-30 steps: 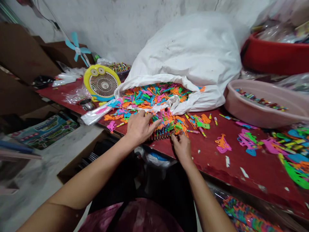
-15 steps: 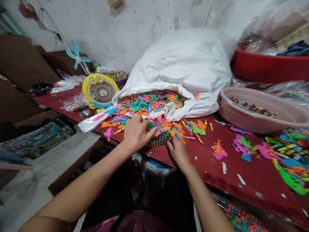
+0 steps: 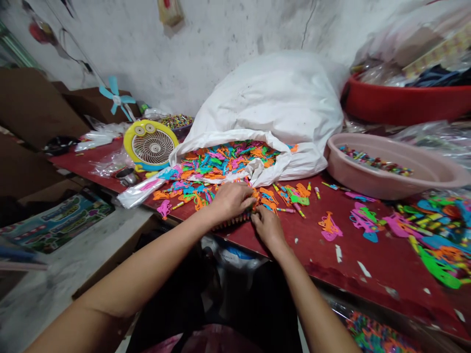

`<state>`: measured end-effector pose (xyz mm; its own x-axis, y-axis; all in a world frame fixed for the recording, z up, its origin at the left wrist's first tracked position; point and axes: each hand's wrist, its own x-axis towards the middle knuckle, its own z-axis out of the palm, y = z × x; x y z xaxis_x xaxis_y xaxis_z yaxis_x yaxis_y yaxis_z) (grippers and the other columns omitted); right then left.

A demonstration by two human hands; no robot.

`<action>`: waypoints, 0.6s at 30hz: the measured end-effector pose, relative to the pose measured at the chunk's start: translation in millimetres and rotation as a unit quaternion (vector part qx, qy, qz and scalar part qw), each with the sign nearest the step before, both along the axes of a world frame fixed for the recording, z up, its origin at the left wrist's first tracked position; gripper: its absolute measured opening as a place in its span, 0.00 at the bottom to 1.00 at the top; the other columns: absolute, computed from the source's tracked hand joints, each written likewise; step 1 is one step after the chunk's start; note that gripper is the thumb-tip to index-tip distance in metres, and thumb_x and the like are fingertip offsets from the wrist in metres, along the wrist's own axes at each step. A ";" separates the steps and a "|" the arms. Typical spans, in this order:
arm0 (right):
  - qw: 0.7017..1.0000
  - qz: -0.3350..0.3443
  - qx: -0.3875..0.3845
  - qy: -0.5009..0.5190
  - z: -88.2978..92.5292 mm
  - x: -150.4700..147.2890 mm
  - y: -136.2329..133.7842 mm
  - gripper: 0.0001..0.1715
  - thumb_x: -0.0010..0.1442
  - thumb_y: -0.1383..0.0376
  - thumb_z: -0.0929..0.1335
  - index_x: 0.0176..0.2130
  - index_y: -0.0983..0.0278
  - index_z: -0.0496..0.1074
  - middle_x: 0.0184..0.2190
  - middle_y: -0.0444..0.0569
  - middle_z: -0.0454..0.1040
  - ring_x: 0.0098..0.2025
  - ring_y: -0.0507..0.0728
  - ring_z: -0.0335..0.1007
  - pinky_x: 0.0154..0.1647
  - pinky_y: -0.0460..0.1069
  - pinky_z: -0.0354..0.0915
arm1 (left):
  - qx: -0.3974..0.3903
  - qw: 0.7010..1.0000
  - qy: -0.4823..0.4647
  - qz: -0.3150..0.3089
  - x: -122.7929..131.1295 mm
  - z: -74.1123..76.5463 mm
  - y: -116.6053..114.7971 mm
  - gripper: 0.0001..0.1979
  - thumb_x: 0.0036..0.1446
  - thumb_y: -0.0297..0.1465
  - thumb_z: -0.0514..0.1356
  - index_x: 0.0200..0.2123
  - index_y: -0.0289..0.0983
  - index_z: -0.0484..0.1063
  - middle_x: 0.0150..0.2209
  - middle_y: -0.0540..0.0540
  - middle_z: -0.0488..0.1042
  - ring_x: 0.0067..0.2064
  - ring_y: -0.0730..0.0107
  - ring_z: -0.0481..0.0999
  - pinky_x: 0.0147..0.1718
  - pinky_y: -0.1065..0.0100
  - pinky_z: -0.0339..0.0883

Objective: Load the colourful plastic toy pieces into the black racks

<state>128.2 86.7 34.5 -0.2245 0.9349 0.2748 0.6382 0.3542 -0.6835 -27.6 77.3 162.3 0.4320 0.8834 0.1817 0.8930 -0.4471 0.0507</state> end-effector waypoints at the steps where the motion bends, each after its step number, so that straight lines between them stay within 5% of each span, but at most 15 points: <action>1: 1.000 -0.006 0.005 0.021 -1.1 0.3 -1.5 0.12 0.58 0.61 0.62 0.35 0.64 0.71 0.26 0.46 0.72 0.28 0.55 0.64 0.30 0.48 0.57 | 0.001 1.000 -0.003 0.010 0.0 -0.9 -0.2 0.15 0.65 0.38 0.53 0.38 0.39 0.78 0.40 0.43 0.78 0.43 0.61 0.77 0.40 0.65 0.66; 8: 0.990 -0.006 0.105 0.097 -3.1 -5.7 -4.8 0.30 0.61 0.62 0.63 0.62 0.63 0.63 0.53 0.59 0.71 0.50 0.61 0.69 0.50 0.56 0.65 | 0.022 0.999 -0.019 0.044 -1.1 -7.1 2.1 0.15 0.64 0.36 0.52 0.38 0.39 0.78 0.39 0.44 0.79 0.42 0.59 0.78 0.39 0.63 0.69; 13: 0.995 -0.015 0.049 0.088 -2.5 -13.1 -7.8 0.33 0.63 0.61 0.60 0.66 0.63 0.59 0.47 0.56 0.76 0.42 0.61 0.73 0.46 0.55 0.68 | 0.008 0.998 -0.028 0.059 -3.0 -8.7 2.1 0.15 0.65 0.35 0.51 0.43 0.40 0.77 0.42 0.44 0.80 0.45 0.59 0.78 0.43 0.62 0.69; 18: 0.997 -0.037 0.046 0.058 -9.1 -14.8 -4.8 0.37 0.61 0.63 0.63 0.68 0.61 0.57 0.47 0.56 0.77 0.45 0.63 0.74 0.48 0.56 0.67 | 0.029 0.995 -0.056 0.078 -5.5 -11.0 -0.7 0.25 0.63 0.36 0.54 0.62 0.39 0.63 0.49 0.44 0.78 0.50 0.58 0.77 0.48 0.61 0.69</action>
